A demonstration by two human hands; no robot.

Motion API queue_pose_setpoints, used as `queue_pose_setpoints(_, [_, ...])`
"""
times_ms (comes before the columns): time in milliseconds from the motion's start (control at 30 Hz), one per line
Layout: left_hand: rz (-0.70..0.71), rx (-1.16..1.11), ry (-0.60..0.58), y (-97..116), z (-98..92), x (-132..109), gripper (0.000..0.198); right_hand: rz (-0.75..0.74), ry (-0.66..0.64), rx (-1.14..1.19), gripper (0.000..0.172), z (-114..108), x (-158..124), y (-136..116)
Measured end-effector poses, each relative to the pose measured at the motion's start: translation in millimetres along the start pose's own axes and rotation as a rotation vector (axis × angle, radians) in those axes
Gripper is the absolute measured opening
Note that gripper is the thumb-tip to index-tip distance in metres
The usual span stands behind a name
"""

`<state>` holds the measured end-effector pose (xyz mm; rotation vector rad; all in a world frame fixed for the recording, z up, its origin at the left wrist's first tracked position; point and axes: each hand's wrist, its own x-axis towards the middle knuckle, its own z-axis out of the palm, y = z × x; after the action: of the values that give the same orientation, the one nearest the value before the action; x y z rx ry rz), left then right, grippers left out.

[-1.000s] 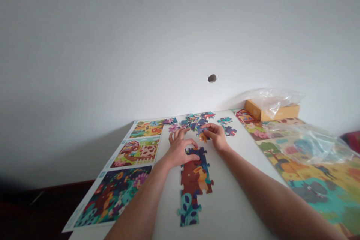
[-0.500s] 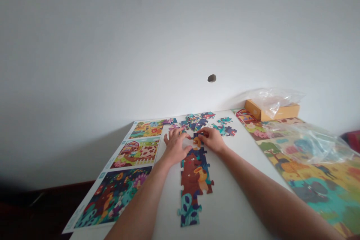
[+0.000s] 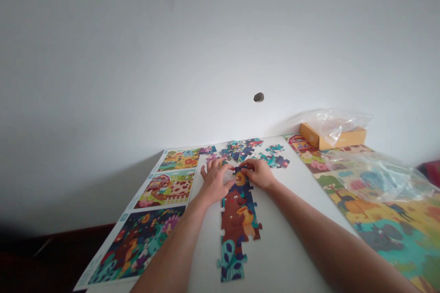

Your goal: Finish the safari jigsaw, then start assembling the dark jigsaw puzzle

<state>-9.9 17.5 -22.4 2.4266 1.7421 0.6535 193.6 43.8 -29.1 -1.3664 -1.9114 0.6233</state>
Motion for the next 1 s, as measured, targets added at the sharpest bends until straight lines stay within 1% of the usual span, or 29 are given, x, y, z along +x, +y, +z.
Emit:
queue_pose_setpoints(200, [-0.005,0.004,-0.003,2.7,-2.9,-0.3,0.034,-0.036,-0.015,-0.120,0.020,-0.5,0.3,-1.7])
queue_pose_setpoints(400, [-0.010,0.007,0.005,2.2,-3.0,0.0,0.032,-0.058,0.019,-0.226,0.016,-1.1,-1.2,-1.0])
queue_pose_setpoints(633, [-0.015,0.011,-0.003,0.4,-1.2,0.3,0.026,-0.045,0.009,-0.242,0.019,-3.1,-3.8,-5.6])
queue_pose_setpoints(1000, [-0.024,0.009,-0.007,0.9,-1.4,-0.1,0.024,-0.027,0.006,-0.250,0.021,-3.9,-4.9,-8.6])
